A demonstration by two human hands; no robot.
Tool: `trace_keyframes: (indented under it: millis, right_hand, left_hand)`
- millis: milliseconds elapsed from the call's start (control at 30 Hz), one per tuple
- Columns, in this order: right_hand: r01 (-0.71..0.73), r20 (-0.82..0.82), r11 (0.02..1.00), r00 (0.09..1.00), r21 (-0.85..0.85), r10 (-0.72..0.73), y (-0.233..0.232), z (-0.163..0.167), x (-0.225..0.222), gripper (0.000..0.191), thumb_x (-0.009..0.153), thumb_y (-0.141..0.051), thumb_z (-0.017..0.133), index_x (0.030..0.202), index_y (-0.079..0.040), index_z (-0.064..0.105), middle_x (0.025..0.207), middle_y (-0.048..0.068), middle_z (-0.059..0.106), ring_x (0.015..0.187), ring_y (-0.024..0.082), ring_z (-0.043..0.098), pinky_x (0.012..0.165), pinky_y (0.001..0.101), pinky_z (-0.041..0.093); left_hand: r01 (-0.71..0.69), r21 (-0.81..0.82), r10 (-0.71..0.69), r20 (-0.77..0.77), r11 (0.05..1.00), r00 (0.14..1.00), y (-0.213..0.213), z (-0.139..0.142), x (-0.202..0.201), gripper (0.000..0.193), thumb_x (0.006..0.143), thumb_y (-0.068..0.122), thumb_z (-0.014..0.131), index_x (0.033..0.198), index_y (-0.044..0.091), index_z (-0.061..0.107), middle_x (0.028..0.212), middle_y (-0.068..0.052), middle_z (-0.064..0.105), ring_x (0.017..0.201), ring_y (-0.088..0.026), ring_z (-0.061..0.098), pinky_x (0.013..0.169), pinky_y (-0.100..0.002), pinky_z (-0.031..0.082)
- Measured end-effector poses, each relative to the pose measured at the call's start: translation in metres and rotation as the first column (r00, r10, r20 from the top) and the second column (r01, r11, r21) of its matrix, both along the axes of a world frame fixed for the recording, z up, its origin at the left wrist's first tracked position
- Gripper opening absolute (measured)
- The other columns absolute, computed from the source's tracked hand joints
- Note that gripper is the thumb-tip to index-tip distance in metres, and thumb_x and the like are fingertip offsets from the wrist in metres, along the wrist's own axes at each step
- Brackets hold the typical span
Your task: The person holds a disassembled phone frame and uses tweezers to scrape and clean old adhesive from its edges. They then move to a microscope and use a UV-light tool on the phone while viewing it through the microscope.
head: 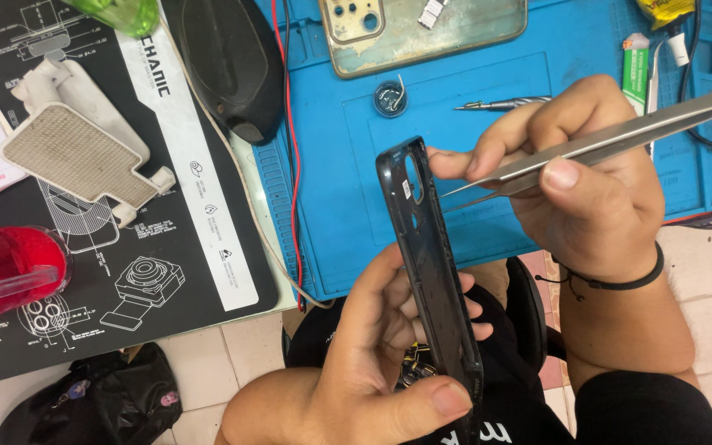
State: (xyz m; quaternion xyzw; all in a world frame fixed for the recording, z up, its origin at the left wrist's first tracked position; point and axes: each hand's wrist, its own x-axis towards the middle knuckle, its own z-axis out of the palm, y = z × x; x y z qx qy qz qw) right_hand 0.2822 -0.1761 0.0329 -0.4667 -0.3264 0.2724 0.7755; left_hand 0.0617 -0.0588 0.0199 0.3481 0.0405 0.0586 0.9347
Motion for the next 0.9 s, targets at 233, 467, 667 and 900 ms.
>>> trace_keyframes:
  millis: [233, 467, 667, 900]
  right_hand:
    - [0.024, 0.024, 1.000, 0.999, -0.005, -0.023, 0.0019, 0.0015, -0.0040, 0.022, 0.109, -0.012, 0.059, 0.105, 0.000, 0.041, 0.093, 0.017, 0.058, 0.102, 0.025, 0.066, 0.107, 0.0595, 0.055]
    - [0.035, 0.066, 0.999, 0.997, -0.011, -0.035, 0.0028, 0.0034, -0.0089, 0.019, 0.111, -0.010, 0.056, 0.108, 0.000, 0.041, 0.102, 0.022, 0.061, 0.103, 0.026, 0.067, 0.109, 0.0583, 0.055]
    - [0.038, 0.082, 0.999, 0.996, -0.018, -0.037, 0.0027, 0.0046, -0.0098, 0.018, 0.111, -0.009, 0.055, 0.109, 0.001, 0.041, 0.105, 0.025, 0.062, 0.106, 0.028, 0.070, 0.109, 0.0571, 0.055]
    - [0.044, 0.092, 0.999, 0.995, -0.020, -0.042, 0.0028, 0.0033, -0.0100, 0.019, 0.112, -0.010, 0.056, 0.109, 0.001, 0.041, 0.104, 0.023, 0.061, 0.106, 0.026, 0.069, 0.109, 0.0567, 0.056]
  left_hand:
    - [-0.010, -0.005, 0.010, 0.003, 1.000, 1.000, -0.0008, -0.0011, -0.0012, 0.105, 0.097, 0.014, 0.082, 0.171, 0.009, 0.008, 0.166, -0.025, 0.040, 0.136, -0.030, 0.053, 0.116, -0.050, 0.048]
    - [-0.021, -0.009, 0.021, 0.001, 1.000, 1.000, -0.0022, -0.0008, -0.0013, 0.104, 0.097, 0.012, 0.081, 0.171, 0.008, 0.009, 0.168, -0.024, 0.038, 0.138, -0.031, 0.050, 0.118, -0.051, 0.049]
    - [-0.014, -0.011, 0.014, 0.017, 1.000, 1.000, -0.0018, -0.0022, -0.0015, 0.104, 0.097, 0.012, 0.081, 0.171, 0.010, 0.008, 0.169, -0.022, 0.037, 0.140, -0.030, 0.050, 0.116, -0.049, 0.048]
    - [-0.011, -0.005, 0.011, 0.008, 1.000, 1.000, -0.0017, -0.0023, -0.0014, 0.104, 0.097, 0.013, 0.082, 0.171, 0.009, 0.009, 0.167, -0.023, 0.038, 0.138, -0.030, 0.051, 0.116, -0.049, 0.049]
